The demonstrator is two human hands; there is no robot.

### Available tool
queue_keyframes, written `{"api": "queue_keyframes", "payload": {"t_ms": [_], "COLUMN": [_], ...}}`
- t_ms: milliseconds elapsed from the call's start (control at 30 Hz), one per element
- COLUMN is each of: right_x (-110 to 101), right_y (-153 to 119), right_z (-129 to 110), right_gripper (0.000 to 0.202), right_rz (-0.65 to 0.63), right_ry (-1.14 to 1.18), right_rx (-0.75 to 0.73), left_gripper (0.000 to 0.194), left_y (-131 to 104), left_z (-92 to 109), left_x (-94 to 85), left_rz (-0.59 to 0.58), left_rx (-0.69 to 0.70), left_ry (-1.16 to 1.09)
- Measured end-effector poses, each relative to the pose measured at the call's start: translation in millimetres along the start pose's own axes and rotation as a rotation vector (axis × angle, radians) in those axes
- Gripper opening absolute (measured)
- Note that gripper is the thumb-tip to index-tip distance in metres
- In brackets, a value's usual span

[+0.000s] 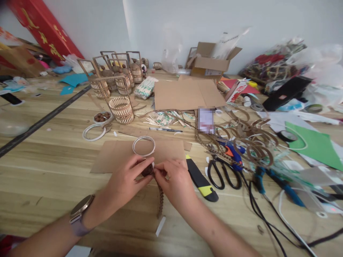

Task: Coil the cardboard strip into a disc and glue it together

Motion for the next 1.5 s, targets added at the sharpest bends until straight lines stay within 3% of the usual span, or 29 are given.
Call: {"api": "queue_keyframes", "payload": {"t_ms": [1100, 1400, 1500], "right_x": [2.9, -4.6, -6.0], "right_y": [0.3, 6.9, 7.7], "right_z": [-4.7, 0.2, 0.8], "right_gripper": [0.013, 0.017, 0.018], "right_rz": [-0.008, -0.019, -0.016], "right_ry": [-0.115, 0.110, 0.136], "right_rx": [-0.109, 0.026, 0.032], "left_gripper": [0.032, 0.036, 0.049], "left_y": [0.0, 0.6, -0.1], "left_z": [0.3, -1.9, -3.3], "left_x": [-2.6, -5.4, -5.3], "left_rz": [0.017, 0.054, 0.073], "left_rx": [0.008, 0.054, 0.030], "left_ry": [-0.032, -0.105, -0.111]}}
Point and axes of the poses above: each hand's wrist, its own y-axis towards the middle knuckle, its own x-axis out of the palm, z = x × y, the point moved 5 cm from there along y, towards the middle knuckle, and after that the axes turned 5 degrees about -z, right-handed, at the moved point
